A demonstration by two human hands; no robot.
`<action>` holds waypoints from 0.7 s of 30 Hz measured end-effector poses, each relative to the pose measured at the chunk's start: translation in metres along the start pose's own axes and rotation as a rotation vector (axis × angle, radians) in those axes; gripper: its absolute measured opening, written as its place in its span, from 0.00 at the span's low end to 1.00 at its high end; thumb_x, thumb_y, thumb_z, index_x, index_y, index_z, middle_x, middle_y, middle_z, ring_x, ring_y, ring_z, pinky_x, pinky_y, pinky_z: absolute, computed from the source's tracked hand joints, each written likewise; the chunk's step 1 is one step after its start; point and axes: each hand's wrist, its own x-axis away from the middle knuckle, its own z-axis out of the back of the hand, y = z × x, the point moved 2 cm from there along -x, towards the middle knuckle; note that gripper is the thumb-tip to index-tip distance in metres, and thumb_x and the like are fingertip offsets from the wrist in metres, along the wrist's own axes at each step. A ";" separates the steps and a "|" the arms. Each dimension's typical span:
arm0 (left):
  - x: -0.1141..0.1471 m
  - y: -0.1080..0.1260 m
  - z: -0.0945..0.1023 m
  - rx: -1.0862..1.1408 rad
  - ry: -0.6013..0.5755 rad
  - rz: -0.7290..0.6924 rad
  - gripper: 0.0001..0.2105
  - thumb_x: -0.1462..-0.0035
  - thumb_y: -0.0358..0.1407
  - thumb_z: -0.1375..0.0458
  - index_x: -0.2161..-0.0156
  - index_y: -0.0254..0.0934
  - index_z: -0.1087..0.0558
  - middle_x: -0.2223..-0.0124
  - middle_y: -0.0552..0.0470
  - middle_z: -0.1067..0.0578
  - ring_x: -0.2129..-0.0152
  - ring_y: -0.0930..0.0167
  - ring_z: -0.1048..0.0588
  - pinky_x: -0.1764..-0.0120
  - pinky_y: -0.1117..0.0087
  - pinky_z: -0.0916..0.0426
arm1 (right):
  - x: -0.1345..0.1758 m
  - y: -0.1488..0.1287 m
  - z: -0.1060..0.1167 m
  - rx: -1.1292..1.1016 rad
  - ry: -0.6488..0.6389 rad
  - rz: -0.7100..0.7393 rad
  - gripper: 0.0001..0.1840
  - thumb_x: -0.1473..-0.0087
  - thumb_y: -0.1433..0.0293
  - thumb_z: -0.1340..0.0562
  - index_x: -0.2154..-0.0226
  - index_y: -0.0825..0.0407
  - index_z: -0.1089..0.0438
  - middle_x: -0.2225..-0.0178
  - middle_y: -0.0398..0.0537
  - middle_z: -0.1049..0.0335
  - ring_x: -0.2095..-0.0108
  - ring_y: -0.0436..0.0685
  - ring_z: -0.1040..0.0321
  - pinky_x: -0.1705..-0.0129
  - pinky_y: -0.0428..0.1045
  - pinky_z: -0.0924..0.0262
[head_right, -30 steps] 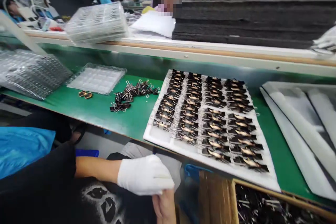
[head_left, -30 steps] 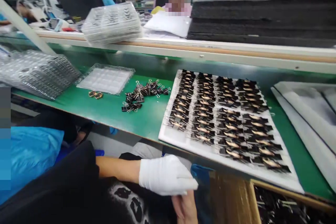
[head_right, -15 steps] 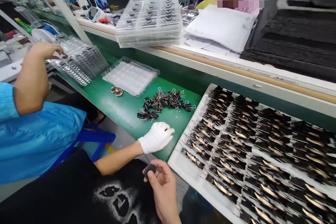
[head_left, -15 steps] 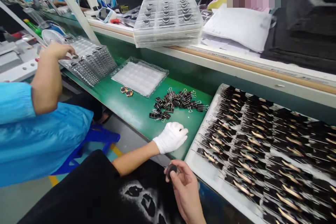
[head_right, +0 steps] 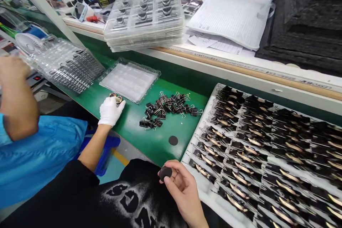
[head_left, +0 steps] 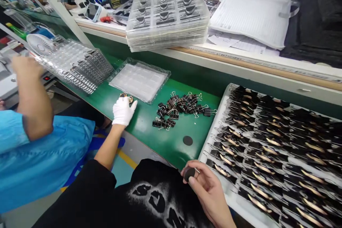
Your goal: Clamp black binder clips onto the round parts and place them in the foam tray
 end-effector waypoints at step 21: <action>0.101 0.178 0.077 1.133 -0.866 -0.635 0.17 0.27 0.44 0.49 0.67 0.38 0.33 0.66 0.54 0.31 0.67 0.72 0.30 0.60 0.70 0.34 | -0.017 -0.038 0.017 0.123 0.445 0.514 0.10 0.35 0.65 0.32 0.52 0.41 0.18 0.51 0.48 0.17 0.50 0.57 0.18 0.43 0.53 0.24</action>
